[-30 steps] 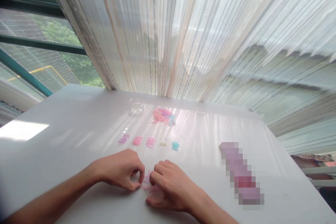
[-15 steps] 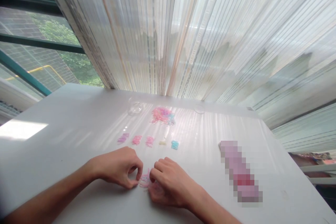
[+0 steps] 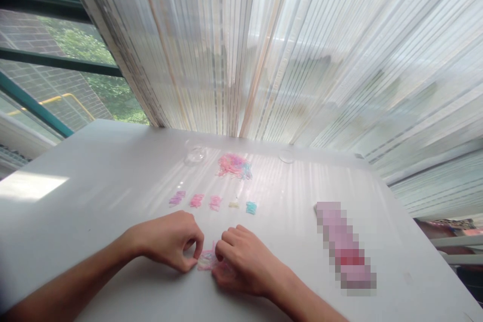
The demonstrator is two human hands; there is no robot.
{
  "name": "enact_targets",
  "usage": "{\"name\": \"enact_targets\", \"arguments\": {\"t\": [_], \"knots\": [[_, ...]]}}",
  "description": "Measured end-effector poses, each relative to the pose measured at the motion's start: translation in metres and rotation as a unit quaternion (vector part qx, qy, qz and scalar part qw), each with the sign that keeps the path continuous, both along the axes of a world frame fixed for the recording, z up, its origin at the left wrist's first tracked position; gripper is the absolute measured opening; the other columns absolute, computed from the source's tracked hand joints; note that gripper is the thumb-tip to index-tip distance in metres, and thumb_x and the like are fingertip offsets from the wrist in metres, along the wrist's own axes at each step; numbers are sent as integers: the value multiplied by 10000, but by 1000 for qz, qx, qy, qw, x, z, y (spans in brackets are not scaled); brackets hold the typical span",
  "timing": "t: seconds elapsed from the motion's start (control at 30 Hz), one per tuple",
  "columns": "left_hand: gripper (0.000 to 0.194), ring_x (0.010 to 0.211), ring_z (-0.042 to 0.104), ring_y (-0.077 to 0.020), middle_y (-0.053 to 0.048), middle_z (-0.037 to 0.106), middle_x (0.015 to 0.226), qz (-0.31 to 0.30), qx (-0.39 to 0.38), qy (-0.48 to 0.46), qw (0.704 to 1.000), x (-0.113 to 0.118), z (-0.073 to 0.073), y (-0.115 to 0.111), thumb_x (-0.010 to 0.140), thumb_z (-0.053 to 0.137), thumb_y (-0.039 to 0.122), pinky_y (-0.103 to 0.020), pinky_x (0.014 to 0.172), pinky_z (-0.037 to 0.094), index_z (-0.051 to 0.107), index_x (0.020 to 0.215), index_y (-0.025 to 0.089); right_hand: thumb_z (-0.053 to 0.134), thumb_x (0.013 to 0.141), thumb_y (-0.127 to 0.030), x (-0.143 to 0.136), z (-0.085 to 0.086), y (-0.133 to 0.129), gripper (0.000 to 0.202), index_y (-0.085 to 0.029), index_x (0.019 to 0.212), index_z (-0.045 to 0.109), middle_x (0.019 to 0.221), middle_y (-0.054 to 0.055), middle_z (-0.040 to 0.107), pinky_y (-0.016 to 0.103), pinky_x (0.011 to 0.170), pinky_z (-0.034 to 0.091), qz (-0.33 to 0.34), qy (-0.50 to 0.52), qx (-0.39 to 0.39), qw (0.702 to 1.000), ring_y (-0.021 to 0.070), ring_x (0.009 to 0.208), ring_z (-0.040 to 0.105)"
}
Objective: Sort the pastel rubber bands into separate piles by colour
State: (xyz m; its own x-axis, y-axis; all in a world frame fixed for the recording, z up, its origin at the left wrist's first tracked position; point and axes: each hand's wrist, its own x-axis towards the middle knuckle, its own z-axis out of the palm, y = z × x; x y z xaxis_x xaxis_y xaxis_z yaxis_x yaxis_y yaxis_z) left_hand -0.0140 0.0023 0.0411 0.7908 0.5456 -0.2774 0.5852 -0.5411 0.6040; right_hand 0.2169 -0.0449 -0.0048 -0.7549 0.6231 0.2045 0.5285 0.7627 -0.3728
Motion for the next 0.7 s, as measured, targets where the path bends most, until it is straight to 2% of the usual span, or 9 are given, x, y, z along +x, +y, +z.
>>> {"name": "enact_targets", "arguments": {"t": [0.17, 0.33, 0.47, 0.57, 0.7], "knots": [[154, 474, 452, -80, 53, 566, 527, 27, -4, 4, 1000, -3, 5, 4, 666, 694, 160, -183, 523, 358, 798, 758, 227, 671, 820, -222, 1, 5, 1, 90, -199, 862, 595, 768, 17, 615, 287, 642, 369, 5, 45, -14, 999, 163, 684, 501], [120, 472, 405, -62, 78, 439, 515, 35, -12, -68, 997, -4, -4, 7, 701, 712, 164, -169, 491, 306, 777, 794, 201, 637, 931, -363, 2, 3, 2, 183, -197, 861, 603, 772, 35, 619, 278, 625, 381, -38, 106, -2, 994, 171, 686, 506], [100, 475, 362, -52, 88, 377, 520, 40, 2, -115, 993, -4, -10, 7, 715, 725, 163, -165, 479, 275, 762, 805, 185, 596, 964, -296, 2, 1, 3, 129, -199, 880, 618, 776, 37, 634, 276, 640, 397, -42, 119, 3, 992, 169, 692, 522], [92, 477, 355, -54, 90, 374, 531, 40, 2, -110, 993, -4, -10, 8, 731, 745, 198, -170, 480, 270, 750, 822, 187, 562, 967, -235, 3, 2, 6, 121, -202, 867, 620, 763, 37, 634, 274, 634, 393, -34, 123, 10, 992, 166, 684, 524], [293, 510, 433, -71, 91, 463, 577, 31, -7, -65, 997, -2, -10, 9, 680, 841, 303, -177, 508, 297, 717, 927, 207, 552, 952, -184, 9, 7, 12, 112, -204, 857, 608, 763, 28, 633, 269, 632, 392, -33, 121, 11, 992, 158, 680, 529]]}}
